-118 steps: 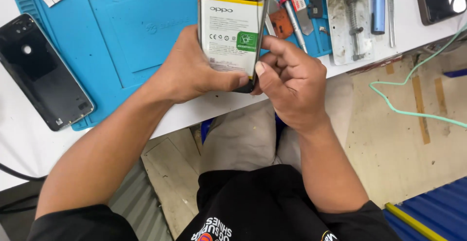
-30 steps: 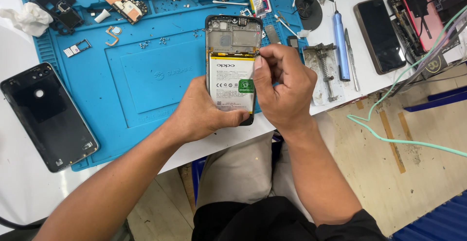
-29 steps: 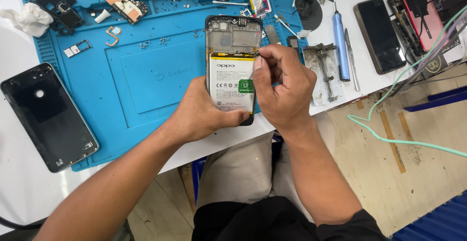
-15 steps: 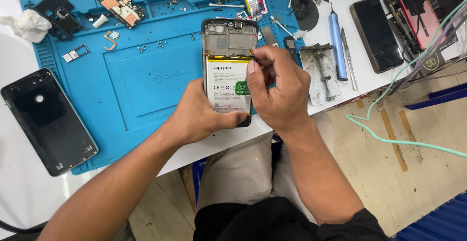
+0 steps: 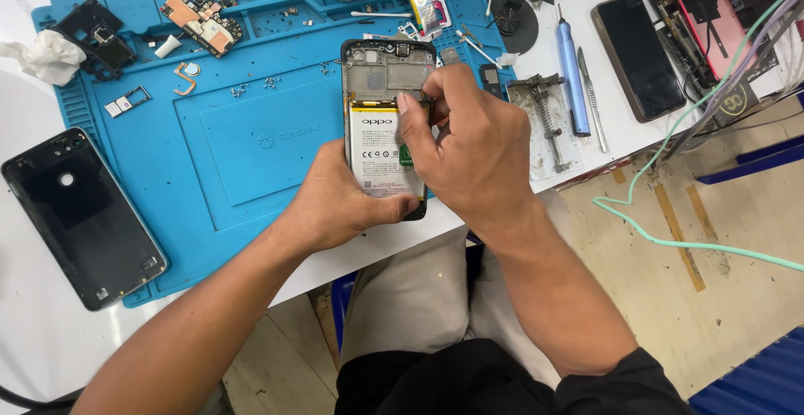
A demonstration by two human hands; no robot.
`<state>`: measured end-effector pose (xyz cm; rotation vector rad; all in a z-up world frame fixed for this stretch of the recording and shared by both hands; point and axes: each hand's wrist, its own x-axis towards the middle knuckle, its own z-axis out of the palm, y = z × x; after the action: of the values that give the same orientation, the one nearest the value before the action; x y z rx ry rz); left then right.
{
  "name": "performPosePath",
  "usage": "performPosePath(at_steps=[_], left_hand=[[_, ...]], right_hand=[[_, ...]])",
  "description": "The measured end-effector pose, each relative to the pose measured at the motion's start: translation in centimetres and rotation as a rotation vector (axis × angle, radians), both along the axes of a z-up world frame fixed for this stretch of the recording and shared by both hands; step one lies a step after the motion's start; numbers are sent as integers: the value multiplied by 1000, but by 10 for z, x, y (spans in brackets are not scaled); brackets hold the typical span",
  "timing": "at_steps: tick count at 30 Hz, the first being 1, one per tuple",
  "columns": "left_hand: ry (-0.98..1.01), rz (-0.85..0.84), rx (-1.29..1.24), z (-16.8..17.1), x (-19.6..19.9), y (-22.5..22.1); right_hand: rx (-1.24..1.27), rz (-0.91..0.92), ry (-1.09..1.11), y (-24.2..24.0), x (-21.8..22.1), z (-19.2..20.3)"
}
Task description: Assembling internal components of a mobile phone on a repair bench
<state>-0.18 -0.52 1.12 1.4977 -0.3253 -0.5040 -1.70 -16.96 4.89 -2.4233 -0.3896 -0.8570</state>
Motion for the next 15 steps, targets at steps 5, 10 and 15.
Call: performPosePath(at_steps=[5, 10, 15], left_hand=[[14, -2, 16, -3, 0, -1], [25, -10, 25, -7, 2, 0], [28, -27, 23, -6, 2, 0]], right_hand=[[40, 2, 38, -2, -2, 3], [227, 51, 136, -8, -8, -4], [424, 112, 198, -10, -8, -7]])
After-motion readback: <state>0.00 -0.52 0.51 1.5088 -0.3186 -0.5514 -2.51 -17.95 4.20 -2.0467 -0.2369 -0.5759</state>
